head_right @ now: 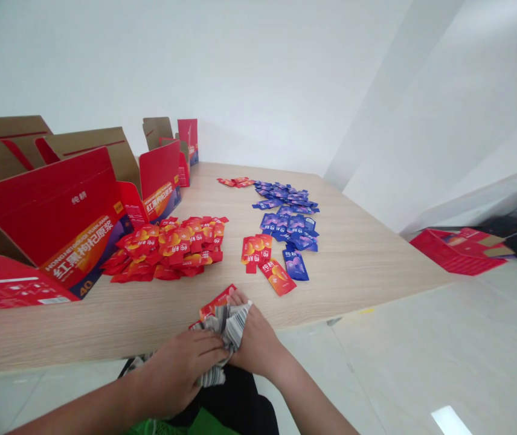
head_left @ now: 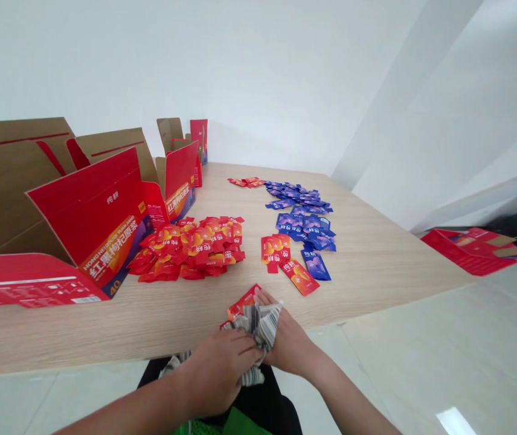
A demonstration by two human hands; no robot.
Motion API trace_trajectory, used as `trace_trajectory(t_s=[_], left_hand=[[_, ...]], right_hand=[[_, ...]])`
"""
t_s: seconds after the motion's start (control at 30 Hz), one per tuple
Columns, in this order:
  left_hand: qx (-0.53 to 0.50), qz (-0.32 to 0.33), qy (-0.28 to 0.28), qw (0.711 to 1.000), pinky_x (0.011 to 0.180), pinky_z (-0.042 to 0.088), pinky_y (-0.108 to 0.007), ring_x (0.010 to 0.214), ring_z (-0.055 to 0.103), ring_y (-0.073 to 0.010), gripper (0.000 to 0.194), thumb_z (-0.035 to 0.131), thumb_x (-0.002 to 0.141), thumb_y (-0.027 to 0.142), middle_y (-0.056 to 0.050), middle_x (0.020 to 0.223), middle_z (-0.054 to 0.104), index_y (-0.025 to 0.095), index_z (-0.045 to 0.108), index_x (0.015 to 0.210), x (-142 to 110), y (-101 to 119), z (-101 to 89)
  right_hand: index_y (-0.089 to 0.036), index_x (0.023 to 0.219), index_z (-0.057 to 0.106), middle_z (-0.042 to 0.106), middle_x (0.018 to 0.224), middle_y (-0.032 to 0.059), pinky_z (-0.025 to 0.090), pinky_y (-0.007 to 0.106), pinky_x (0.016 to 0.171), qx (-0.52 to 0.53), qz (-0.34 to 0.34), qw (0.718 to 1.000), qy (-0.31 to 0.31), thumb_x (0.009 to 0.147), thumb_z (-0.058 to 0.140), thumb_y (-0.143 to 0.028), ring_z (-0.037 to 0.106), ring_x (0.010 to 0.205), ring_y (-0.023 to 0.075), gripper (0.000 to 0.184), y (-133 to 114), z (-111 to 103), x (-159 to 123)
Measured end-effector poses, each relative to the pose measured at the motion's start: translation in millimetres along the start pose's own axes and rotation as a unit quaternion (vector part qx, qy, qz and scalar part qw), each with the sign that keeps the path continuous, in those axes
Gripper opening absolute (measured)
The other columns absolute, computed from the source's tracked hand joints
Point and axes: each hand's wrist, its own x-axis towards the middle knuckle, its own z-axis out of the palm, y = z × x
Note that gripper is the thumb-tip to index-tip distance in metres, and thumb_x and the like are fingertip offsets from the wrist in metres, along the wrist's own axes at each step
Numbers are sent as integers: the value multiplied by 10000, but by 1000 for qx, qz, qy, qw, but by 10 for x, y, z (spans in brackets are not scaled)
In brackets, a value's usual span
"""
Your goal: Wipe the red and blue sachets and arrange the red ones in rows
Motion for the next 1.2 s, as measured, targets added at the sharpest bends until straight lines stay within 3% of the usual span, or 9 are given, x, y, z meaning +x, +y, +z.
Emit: trace_trajectory(t_s=[0.13,0.3,0.4,0.5,0.6,0.67,0.77,0.93,1.2], left_hand=[[-191,-107,174,960,971,546,-307,1073,698,-191,567,496,679,76,-6,1150,756,261,697,1176,-344,39,-233],[-306,-308,450,780,1083,485,-370,1188,651,-258,394,584,895,417,-52,1226,730,215,682,1219,-609,35,-451],[-297,-306,530,733,1136,432,-364,1235,621,-240,400,581,929,427,-35,1299,687,248,638,1282,-603,89,-478],[-208,-220,523,796,1095,477,-342,1238,622,-208,387,549,941,244,-34,1339,663,276,601,1323,-414,137,-386],[-64,-43,407,910,1116,470,-405,1342,545,-220,631,489,799,38,-51,1412,619,275,556,1379,-152,100,-181],[5,37,352,935,1125,458,-462,1389,496,-248,751,473,686,12,-98,1416,613,211,521,1409,-41,21,-46],[31,51,308,950,1107,481,-429,1364,524,-235,803,467,605,6,-119,1380,639,170,514,1389,-68,-112,38],[21,77,257,963,1051,515,-292,1239,629,-174,786,483,598,41,-57,1299,693,233,535,1359,-519,-270,-75],[66,-67,435,895,1054,502,-262,1237,633,-191,583,519,819,83,-74,1326,671,260,561,1374,-1045,-555,-177]], right_hand=[[-129,1436,518,532,1469,202,421,519,1144,-20,-8,1000,11,781,778,-298,454,1400,346,725,-29,-31,9],[-212,1289,657,680,1270,151,532,493,962,-57,3,998,10,858,724,-215,642,1115,314,437,-113,-41,-106],[-211,1192,711,740,1099,127,543,431,894,72,73,992,75,978,523,-254,675,985,275,289,-295,-163,-108],[-211,1061,748,760,954,90,541,378,820,331,195,916,114,1015,427,-417,683,865,242,383,-618,-307,22],[-204,1006,750,763,940,69,539,339,766,561,273,767,152,931,544,-507,685,833,230,374,-935,-356,209],[-204,974,747,763,930,59,536,311,714,636,300,686,189,842,642,-470,683,802,220,315,-1047,-331,306],[-206,881,738,762,880,46,512,277,616,662,338,636,208,761,701,-424,666,715,198,251,-1043,-268,388],[-206,901,724,767,946,53,542,334,760,591,313,681,299,823,647,-473,691,850,231,289,-819,-262,509],[-176,1132,701,757,1069,132,519,373,895,194,174,930,261,1014,338,-396,695,1003,263,442,-777,-415,1649]])
